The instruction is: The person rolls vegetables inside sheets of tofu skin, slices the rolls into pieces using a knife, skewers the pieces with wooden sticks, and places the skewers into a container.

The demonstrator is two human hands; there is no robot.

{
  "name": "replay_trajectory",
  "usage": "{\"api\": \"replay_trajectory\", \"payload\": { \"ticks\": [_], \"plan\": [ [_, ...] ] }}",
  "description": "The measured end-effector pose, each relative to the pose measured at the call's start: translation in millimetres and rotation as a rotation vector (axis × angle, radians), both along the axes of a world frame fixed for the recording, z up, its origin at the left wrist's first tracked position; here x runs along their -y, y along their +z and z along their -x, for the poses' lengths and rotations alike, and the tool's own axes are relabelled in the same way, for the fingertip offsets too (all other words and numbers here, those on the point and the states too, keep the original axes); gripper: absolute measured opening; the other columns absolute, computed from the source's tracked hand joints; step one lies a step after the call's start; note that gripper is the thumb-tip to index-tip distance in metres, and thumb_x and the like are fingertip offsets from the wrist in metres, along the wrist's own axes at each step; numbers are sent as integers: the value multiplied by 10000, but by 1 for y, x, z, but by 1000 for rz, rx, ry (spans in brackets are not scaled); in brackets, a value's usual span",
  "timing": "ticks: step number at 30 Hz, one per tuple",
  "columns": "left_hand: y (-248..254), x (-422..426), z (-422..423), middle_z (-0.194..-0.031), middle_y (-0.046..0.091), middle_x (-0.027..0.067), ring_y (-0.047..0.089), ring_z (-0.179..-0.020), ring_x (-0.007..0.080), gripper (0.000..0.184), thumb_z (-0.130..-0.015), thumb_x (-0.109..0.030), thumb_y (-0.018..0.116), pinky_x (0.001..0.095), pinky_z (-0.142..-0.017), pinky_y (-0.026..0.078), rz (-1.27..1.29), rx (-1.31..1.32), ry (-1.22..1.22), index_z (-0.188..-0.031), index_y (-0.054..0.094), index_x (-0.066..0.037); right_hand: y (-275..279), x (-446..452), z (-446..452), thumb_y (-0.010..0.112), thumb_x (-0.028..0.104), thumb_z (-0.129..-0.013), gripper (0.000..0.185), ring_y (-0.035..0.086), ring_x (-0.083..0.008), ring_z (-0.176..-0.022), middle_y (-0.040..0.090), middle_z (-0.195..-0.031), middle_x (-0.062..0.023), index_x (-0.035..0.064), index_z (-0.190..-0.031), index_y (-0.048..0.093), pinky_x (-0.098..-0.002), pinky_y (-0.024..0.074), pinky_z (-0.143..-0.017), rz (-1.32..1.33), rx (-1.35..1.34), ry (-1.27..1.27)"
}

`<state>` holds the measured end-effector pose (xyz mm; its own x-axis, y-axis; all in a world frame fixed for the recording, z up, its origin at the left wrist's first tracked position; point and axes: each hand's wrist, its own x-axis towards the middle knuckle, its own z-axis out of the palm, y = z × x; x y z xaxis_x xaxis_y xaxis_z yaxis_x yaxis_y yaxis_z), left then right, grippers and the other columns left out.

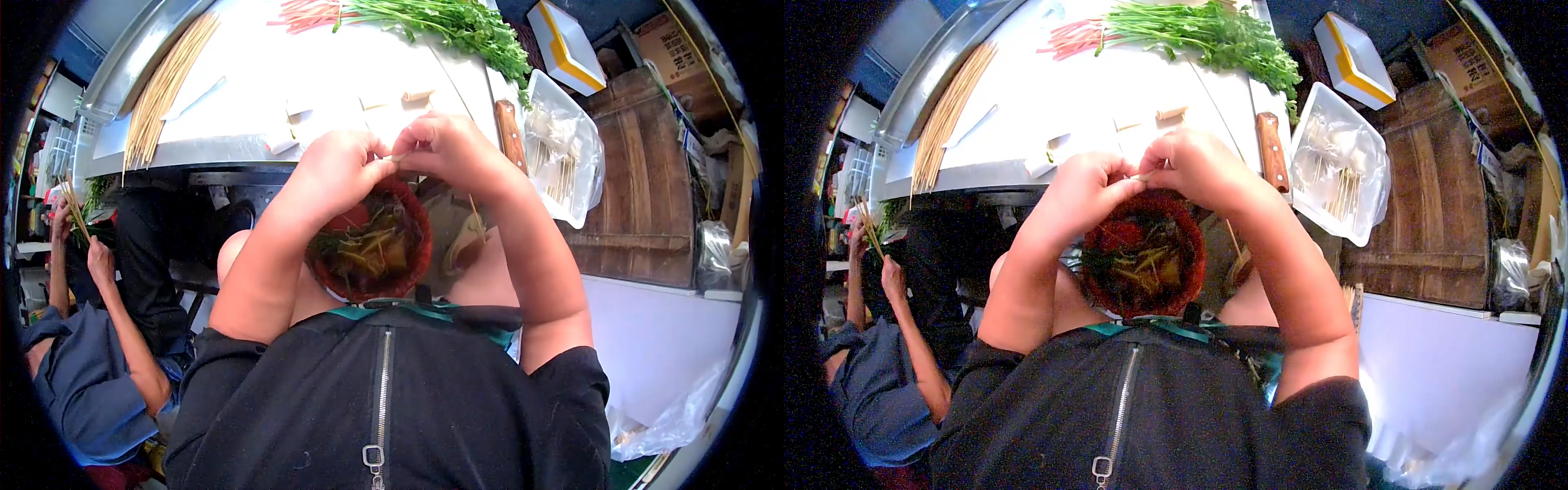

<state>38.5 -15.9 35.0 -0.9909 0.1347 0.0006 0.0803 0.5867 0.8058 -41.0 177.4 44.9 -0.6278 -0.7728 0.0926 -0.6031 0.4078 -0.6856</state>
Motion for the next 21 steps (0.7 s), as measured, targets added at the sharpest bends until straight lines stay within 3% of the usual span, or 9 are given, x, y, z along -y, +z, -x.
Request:
{"api": "replay_trajectory", "payload": {
  "ticks": [2, 4, 8, 12, 14, 16, 21],
  "plan": [
    [-2, 0, -1, -812, 693, 151, 662, -734, 193, 193, -801, -127, 748, 334, -691, 521, 14, 28, 0, -927, 698, 10, 0, 1, 3, 755, 142, -765, 138, 671, -320, -766, 686, -812, -159, 40, -855, 734, -379, 535, -734, 2, -75, 52],
    [-6, 0, -2, -799, 670, 131, 638, -718, 181, 198, -797, -136, 755, 330, -675, 511, 63, -128, 35, -927, 682, -6, 0, 3, 4, 750, 150, -772, 150, 671, -322, -778, 686, -827, -160, 43, -877, 741, -380, 534, -740, -20, -53, 42],
    [-3, 0, -2, -801, 647, 117, 621, -710, 191, 214, -797, -152, 763, 331, -669, 504, -31, -28, 42, -940, 667, -24, -1, 4, 8, 745, 172, -785, 183, 667, -330, -813, 678, -874, -164, 29, -899, 745, -394, 529, -762, -78, -42, 18],
    [-15, 0, 1, -828, 646, 127, 628, -737, 242, 211, -818, -160, 748, 351, -682, 504, 99, -197, 42, -959, 660, -30, -9, 2, 7, 745, 169, -788, 201, 660, -334, -820, 667, -887, -165, 35, -937, 744, -403, 527, -767, -47, -79, 43],
    [-18, 0, 3, -842, 649, 136, 633, -754, 269, 203, -832, -163, 736, 361, -692, 505, 123, -213, 41, -963, 658, -29, -16, 2, 6, 743, 166, -791, 210, 653, -339, -804, 662, -863, -160, 43, -962, 736, -405, 529, -760, 86, -253, -2],
    [-20, 1, 3, -867, 653, 165, 642, -792, 322, 198, -869, -196, 699, 388, -721, 505, 151, -296, 40, -966, 660, -28, -11, 4, 3, 743, 165, -792, 209, 656, -342, -812, 666, -864, -159, 48, -965, 732, -405, 530, -760, 85, -234, -40],
    [-14, 7, 5, -894, 654, 185, 646, -837, 347, 238, -898, -254, 665, 403, -741, 502, 172, -217, -31, -978, 663, -29, -6, 5, -4, 744, 171, -796, 178, 665, -347, -830, 683, -863, -158, 42, -917, 724, -403, 534, -761, 1, -112, -77]
  ]
}}
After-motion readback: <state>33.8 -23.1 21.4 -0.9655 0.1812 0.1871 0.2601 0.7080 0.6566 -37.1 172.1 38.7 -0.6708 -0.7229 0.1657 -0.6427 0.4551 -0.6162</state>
